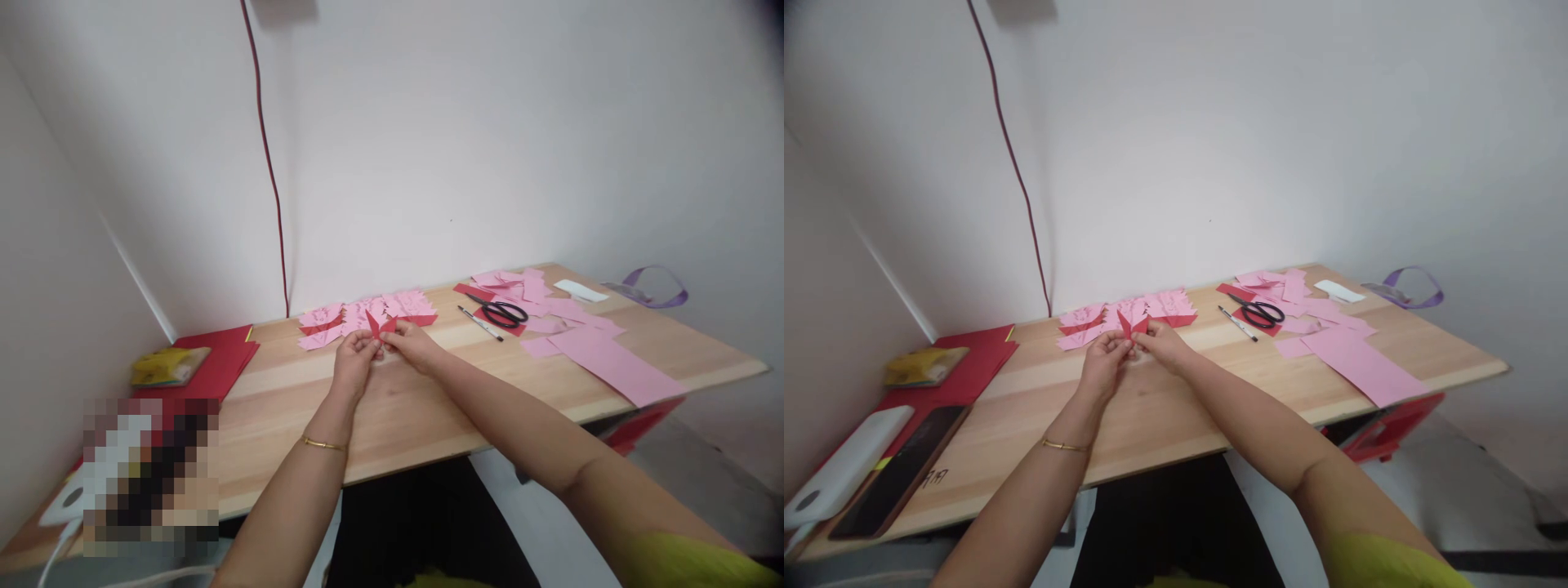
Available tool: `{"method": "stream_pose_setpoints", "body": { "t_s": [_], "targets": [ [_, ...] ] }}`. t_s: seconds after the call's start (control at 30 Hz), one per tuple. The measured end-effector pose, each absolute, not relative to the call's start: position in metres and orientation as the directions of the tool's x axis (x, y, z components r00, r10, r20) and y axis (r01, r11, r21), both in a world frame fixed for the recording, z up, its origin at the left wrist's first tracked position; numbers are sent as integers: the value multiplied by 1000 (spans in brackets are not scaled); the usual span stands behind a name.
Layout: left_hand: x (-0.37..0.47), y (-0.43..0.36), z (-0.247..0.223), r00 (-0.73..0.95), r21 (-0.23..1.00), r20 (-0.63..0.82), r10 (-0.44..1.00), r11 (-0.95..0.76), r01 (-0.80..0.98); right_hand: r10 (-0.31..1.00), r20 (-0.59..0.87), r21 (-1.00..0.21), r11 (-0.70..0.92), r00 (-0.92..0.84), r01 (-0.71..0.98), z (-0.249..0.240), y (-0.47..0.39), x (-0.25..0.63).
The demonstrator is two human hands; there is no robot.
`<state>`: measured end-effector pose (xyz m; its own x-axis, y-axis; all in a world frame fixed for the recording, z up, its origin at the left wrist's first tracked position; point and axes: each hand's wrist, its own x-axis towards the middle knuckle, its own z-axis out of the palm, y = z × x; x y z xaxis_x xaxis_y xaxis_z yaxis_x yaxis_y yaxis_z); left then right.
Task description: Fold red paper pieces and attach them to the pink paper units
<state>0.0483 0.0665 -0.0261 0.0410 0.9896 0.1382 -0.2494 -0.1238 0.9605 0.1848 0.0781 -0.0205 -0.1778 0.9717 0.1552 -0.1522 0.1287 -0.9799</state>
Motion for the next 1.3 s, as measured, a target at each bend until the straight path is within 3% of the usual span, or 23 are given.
{"method": "stream_pose_setpoints", "body": {
  "t_s": [0.4,0.87,0.97,1.1,1.2,1.3],
  "targets": [
    [47,62,-21,-5,941,309,951,-305,143,924,360,-920,374,-130,114,-22,82,186],
    [40,61,-21,45,872,371,928,-364,326,924,347,-907,374,-160,194,-20,77,185],
    [40,63,-26,68,915,317,946,-324,242,923,357,-910,379,-146,168,-20,78,186],
    [42,65,-29,95,982,115,989,-99,-163,934,312,-944,326,-175,56,-22,79,187],
    [42,64,-25,222,893,-42,974,137,-429,947,227,-972,204,-228,-121,-26,81,187],
    [42,62,-21,309,831,-85,947,238,-503,951,188,-964,130,-245,-234,-30,84,188]
  ]
}}
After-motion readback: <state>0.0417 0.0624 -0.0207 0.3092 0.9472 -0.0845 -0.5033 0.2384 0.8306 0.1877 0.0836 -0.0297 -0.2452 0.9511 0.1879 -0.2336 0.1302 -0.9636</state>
